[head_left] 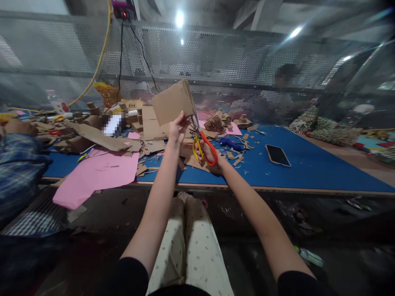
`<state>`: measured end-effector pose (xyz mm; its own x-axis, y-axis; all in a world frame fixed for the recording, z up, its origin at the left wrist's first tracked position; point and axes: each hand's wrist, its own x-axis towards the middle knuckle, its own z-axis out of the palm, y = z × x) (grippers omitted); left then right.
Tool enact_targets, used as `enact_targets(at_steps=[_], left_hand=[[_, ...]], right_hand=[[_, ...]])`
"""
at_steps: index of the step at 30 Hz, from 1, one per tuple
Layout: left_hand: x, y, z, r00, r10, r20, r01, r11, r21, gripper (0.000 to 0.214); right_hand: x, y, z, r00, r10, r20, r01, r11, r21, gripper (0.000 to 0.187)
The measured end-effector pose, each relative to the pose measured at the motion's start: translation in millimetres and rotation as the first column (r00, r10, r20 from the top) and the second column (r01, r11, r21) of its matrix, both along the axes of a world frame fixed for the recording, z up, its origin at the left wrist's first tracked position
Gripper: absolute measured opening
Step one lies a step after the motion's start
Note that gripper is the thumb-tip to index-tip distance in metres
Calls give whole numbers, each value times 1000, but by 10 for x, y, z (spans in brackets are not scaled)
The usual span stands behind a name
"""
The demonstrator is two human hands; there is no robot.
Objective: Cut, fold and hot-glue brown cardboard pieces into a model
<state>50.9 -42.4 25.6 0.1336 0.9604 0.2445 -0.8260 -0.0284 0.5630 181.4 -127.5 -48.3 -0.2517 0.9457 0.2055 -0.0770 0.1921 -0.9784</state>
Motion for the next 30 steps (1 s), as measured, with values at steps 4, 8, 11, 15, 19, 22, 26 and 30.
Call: enact_targets(at_steps=[4, 8, 11, 15, 19, 22, 26, 30], left_hand=[[-6, -20, 24, 1000, 21, -22, -21, 1000, -2, 15], [-3, -27, 34, 999, 37, -39, -36, 999, 9, 14], [2, -15, 22, 997, 46, -55, -46, 999, 10, 13], [6, -4, 3, 995, 63, -76, -60, 998, 36, 16], [-8, 5, 5, 994, 69, -85, -66, 997, 46, 17], [-18, 3, 10, 992, 90, -85, -86, 995, 56, 16], [24, -43, -9, 981, 118, -154, -104, 990, 94, 16], [95, -94, -43, 973, 94, -210, -71, 991, 113, 15]], right_hand=[[-3, -10, -2, 999, -39, -9, 39, 999, -5, 67], [-2, -29, 7, 998, -63, 0, 63, 998, -1, 61], [-24, -56, 9, 996, -94, -9, 94, 995, 22, 54], [-79, -119, 22, 973, -225, -52, 226, 974, 27, 48], [-90, -137, 55, 966, -257, -10, 257, 966, 13, 49], [-60, -95, 83, 978, -199, 57, 198, 980, 31, 57], [1, -36, 109, 988, -110, 112, 105, 993, 49, 72], [40, -24, 120, 982, -127, 137, 121, 991, 49, 77]])
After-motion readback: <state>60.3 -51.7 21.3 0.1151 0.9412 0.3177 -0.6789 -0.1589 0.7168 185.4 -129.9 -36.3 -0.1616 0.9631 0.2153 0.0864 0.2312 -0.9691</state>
